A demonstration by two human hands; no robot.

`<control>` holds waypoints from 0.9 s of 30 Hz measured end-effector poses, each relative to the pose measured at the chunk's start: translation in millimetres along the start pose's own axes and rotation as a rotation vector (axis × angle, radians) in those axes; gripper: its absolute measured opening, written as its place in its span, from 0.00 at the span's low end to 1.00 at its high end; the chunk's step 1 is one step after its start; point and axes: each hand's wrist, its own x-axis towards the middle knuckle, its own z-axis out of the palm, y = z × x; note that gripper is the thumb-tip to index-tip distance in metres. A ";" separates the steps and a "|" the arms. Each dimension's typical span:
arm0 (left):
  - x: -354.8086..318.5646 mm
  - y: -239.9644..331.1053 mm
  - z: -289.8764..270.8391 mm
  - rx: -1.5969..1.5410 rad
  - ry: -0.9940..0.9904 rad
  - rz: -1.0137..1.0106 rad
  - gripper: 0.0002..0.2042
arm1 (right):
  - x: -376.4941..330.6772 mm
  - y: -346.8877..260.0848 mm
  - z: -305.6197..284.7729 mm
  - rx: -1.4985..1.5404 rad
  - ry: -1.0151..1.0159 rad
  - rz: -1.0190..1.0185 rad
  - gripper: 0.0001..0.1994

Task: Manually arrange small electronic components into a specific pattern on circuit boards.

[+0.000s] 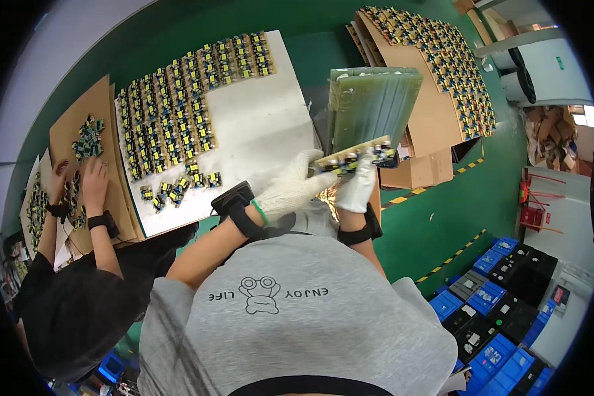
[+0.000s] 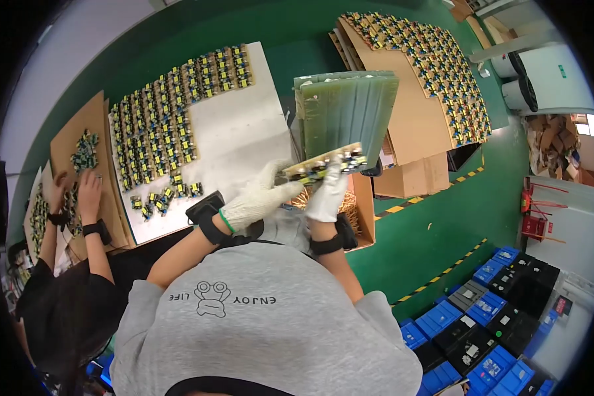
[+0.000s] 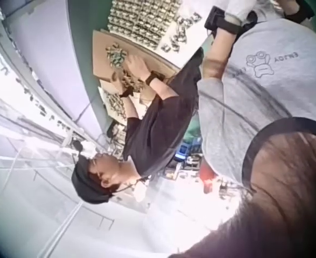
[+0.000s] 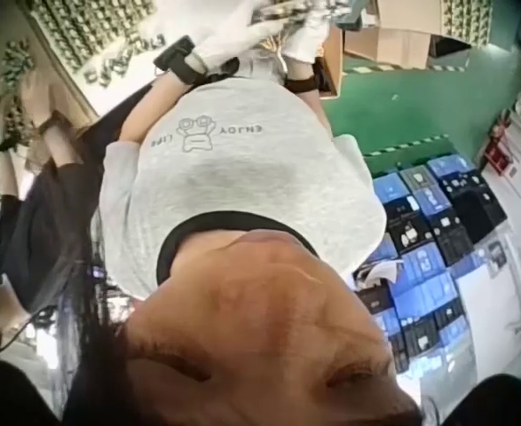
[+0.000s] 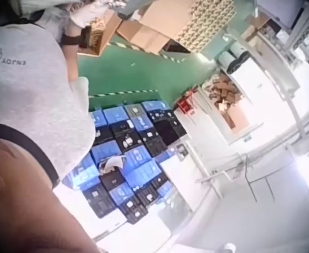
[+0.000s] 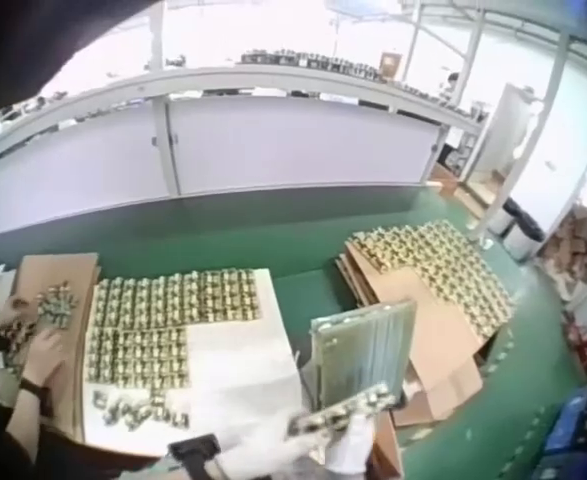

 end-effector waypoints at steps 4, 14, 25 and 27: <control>1.5 -13.6 -14.7 -0.036 0.214 -0.014 0.28 | 18.1 -29.5 -7.0 -0.379 0.115 -0.303 0.17; -4.9 -21.0 -30.3 -0.040 0.052 -0.046 0.26 | 52.6 -1.3 -11.9 -0.898 0.089 -0.712 0.14; 1.6 -19.9 -41.2 -0.117 0.110 -0.099 0.26 | 65.6 8.2 -14.2 -1.032 0.125 -0.948 0.14; 4.8 -22.6 -43.0 -0.097 0.118 -0.102 0.26 | 71.8 12.3 -21.9 -0.946 0.084 -0.902 0.14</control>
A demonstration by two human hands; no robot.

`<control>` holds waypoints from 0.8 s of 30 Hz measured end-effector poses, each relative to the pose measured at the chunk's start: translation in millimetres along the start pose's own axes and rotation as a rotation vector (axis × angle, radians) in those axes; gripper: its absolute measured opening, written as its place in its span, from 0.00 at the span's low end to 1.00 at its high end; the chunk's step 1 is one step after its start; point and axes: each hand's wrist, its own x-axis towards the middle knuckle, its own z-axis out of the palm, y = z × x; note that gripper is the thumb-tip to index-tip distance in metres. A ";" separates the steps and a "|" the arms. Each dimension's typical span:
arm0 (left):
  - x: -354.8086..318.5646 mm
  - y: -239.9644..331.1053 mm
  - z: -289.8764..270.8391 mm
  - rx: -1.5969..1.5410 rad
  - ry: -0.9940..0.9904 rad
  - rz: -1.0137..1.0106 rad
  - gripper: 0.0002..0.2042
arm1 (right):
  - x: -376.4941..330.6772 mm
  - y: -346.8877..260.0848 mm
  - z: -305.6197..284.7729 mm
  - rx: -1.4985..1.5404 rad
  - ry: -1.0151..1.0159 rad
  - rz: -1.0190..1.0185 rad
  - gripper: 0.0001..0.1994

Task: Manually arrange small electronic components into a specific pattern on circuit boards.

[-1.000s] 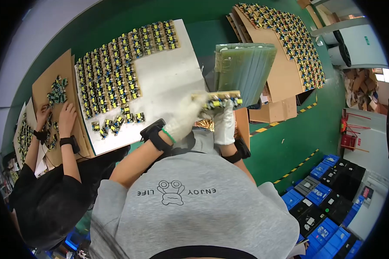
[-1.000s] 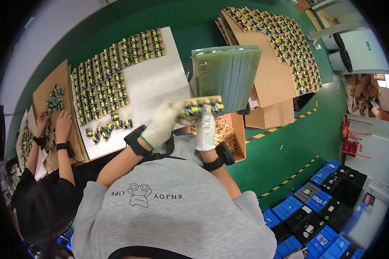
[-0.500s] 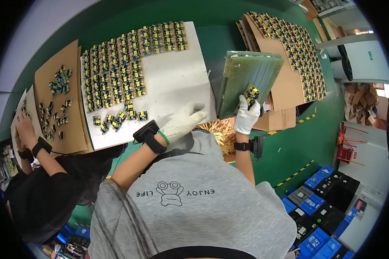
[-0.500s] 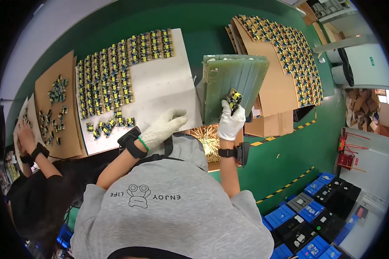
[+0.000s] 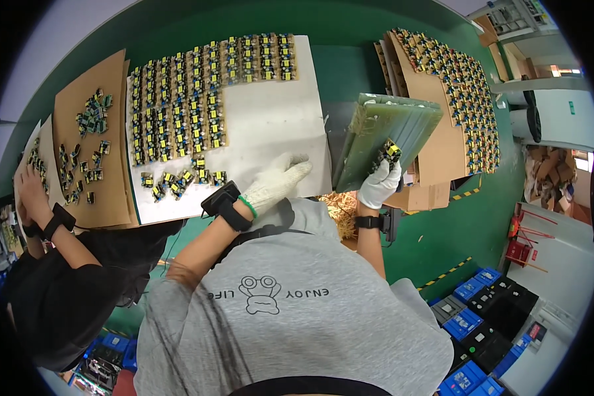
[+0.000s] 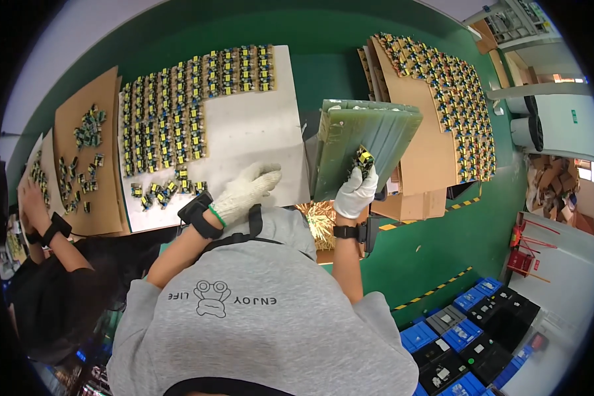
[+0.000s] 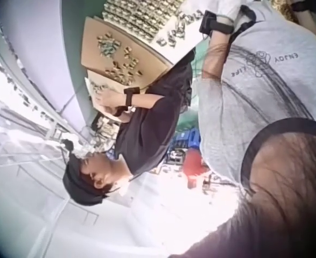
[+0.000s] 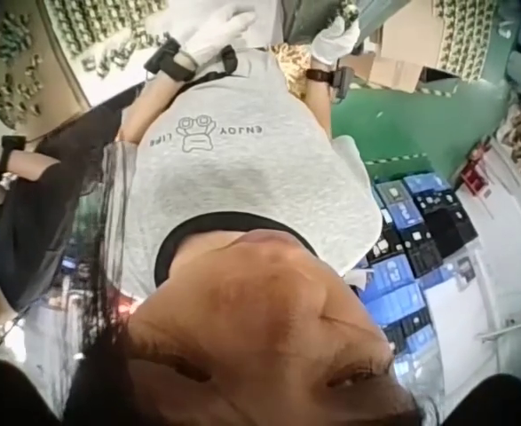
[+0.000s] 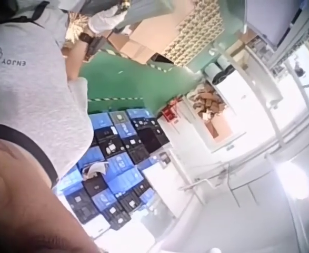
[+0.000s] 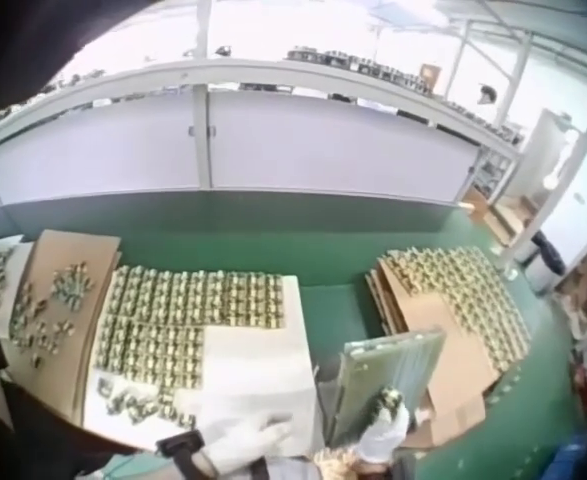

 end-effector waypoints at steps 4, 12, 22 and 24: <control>1.4 4.1 0.9 -0.017 -0.024 -0.056 0.26 | -1.6 6.8 0.8 0.107 -0.025 0.044 0.13; 3.1 -1.2 7.8 -0.047 -0.056 -0.047 0.27 | 15.0 0.8 -0.6 0.057 -0.042 0.134 0.18; 6.2 -4.0 16.4 -0.060 -0.115 -0.024 0.26 | -8.8 -24.4 2.8 -0.103 -0.117 0.358 0.20; 11.8 -11.3 13.2 0.016 -0.134 -0.075 0.26 | -16.1 -25.9 9.3 0.011 0.025 0.162 0.20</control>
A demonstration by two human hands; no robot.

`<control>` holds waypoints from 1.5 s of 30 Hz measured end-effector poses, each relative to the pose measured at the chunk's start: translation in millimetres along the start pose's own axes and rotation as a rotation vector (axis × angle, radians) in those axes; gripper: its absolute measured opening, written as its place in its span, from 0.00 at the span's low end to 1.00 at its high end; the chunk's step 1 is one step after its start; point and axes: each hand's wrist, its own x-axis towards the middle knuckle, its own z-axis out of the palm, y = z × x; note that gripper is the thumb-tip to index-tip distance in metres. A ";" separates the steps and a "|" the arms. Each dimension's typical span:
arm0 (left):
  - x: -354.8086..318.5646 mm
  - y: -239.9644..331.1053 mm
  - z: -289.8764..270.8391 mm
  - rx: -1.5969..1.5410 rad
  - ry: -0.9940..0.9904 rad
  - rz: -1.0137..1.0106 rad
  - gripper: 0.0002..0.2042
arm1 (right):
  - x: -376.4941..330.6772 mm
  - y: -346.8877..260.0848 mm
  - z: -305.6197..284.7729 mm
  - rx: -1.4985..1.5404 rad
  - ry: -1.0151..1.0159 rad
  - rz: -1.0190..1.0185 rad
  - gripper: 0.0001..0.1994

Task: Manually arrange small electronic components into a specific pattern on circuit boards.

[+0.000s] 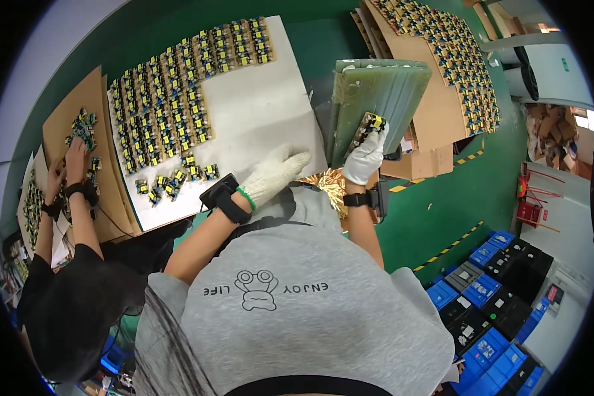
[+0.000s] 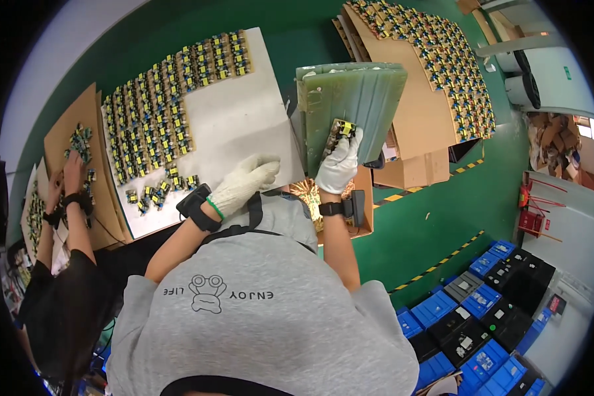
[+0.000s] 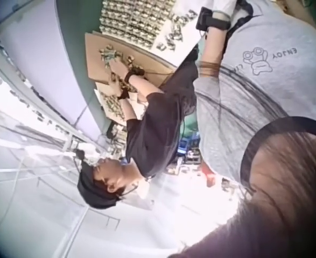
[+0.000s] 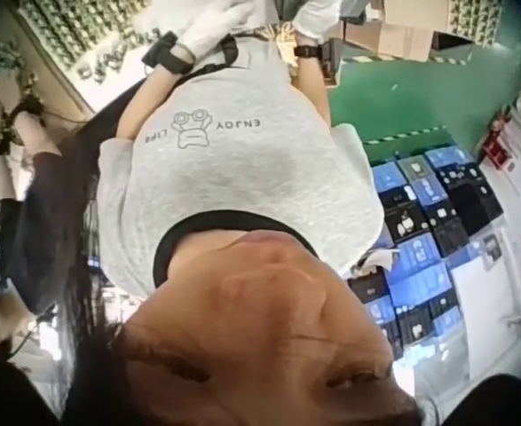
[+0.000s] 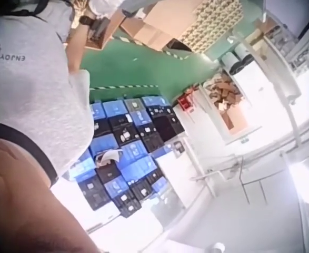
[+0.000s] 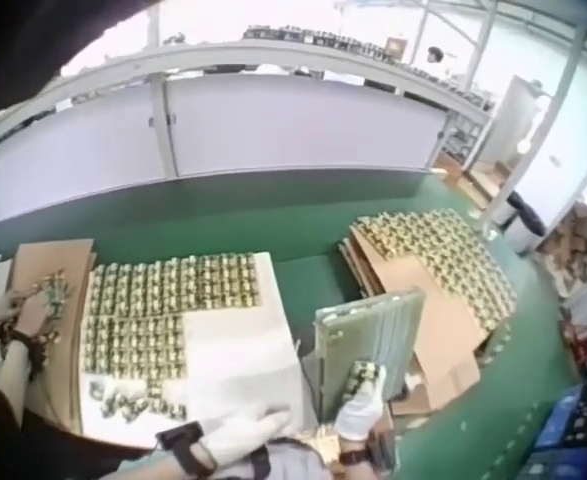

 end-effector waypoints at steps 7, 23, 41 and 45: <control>-11.3 -2.6 13.6 -0.269 0.246 0.426 0.21 | -27.5 -31.1 -12.6 0.384 -0.480 -0.049 0.26; -50.9 -75.3 -48.0 -1.212 0.752 0.180 0.19 | -64.7 -85.7 71.4 0.286 -1.323 0.196 0.32; -42.8 -97.7 -49.4 -1.161 0.900 0.196 0.22 | -92.6 -99.5 100.9 0.231 -1.534 0.196 0.25; -45.6 -106.6 -48.7 -1.130 0.880 0.104 0.20 | -99.7 -82.6 103.3 0.471 -1.488 0.146 0.22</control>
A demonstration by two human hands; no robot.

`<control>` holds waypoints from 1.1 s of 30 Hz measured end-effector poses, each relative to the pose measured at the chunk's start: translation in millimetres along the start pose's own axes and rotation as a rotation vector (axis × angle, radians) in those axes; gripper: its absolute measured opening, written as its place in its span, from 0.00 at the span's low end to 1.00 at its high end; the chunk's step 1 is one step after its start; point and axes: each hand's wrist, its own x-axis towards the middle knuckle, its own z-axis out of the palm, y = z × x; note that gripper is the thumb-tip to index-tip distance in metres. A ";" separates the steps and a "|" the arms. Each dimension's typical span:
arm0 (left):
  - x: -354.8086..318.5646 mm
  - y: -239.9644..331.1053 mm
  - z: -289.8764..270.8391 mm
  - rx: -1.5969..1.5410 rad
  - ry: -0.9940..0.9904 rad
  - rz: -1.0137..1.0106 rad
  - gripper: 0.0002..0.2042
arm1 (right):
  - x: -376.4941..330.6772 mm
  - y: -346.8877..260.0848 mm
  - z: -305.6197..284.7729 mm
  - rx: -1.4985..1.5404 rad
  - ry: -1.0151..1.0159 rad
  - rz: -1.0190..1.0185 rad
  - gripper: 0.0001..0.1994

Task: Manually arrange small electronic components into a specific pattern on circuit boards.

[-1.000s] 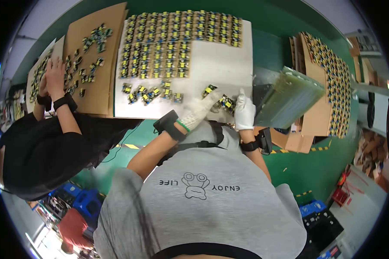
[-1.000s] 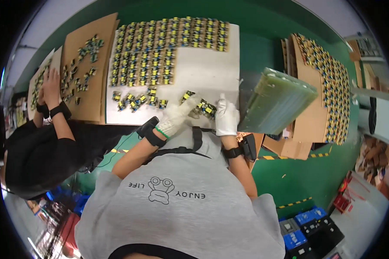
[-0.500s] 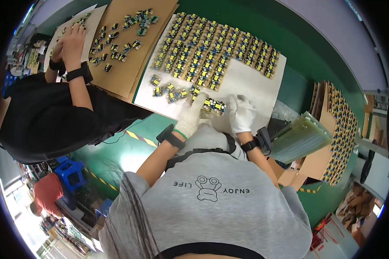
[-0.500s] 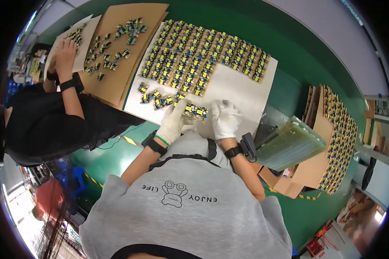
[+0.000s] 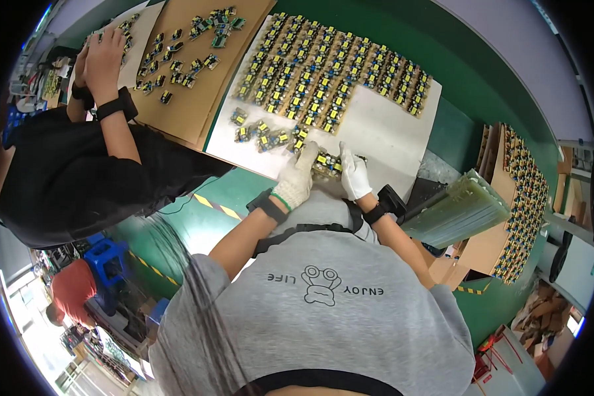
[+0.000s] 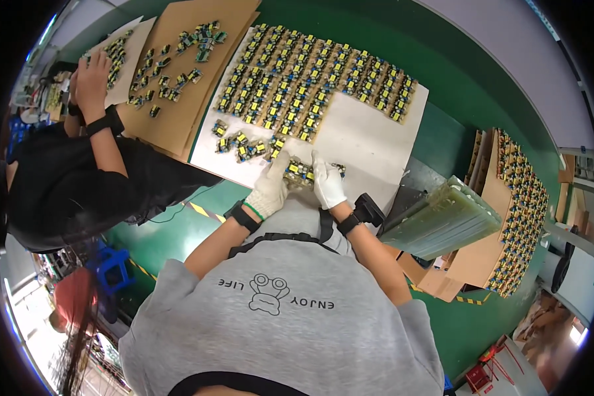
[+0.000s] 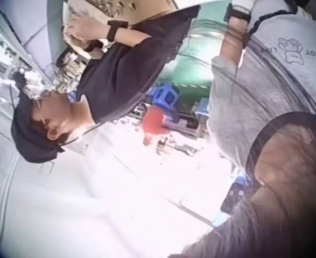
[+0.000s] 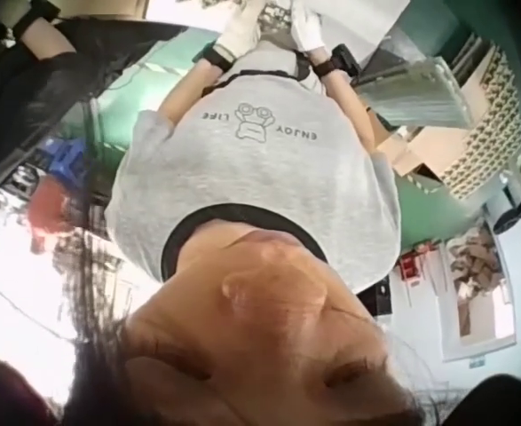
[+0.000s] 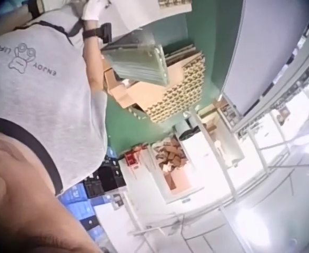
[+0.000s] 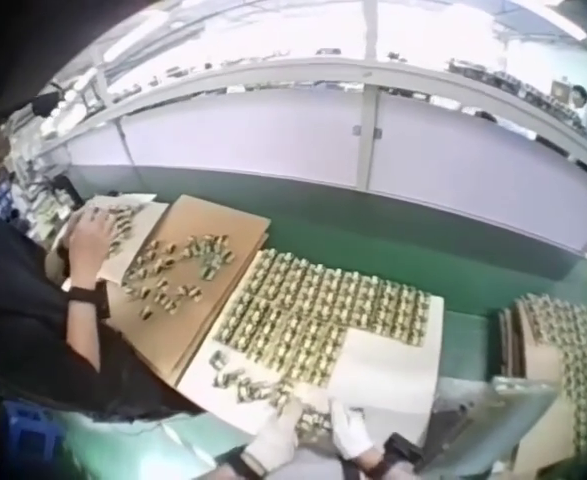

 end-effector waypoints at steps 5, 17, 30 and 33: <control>-15.4 23.4 5.9 -0.187 -0.052 0.059 0.21 | -1.7 -43.3 -1.7 -0.909 -0.187 -0.067 0.18; -17.2 16.5 16.2 0.154 0.129 0.230 0.16 | -8.8 -51.5 14.1 -0.250 -0.230 0.041 0.21; -32.8 27.4 -11.2 0.852 -0.045 0.440 0.15 | -25.5 -54.1 -19.5 -0.494 -0.351 -0.179 0.15; -34.1 32.2 -24.6 1.067 -0.224 0.546 0.14 | -34.3 -45.2 -41.3 -0.601 -0.305 -0.177 0.13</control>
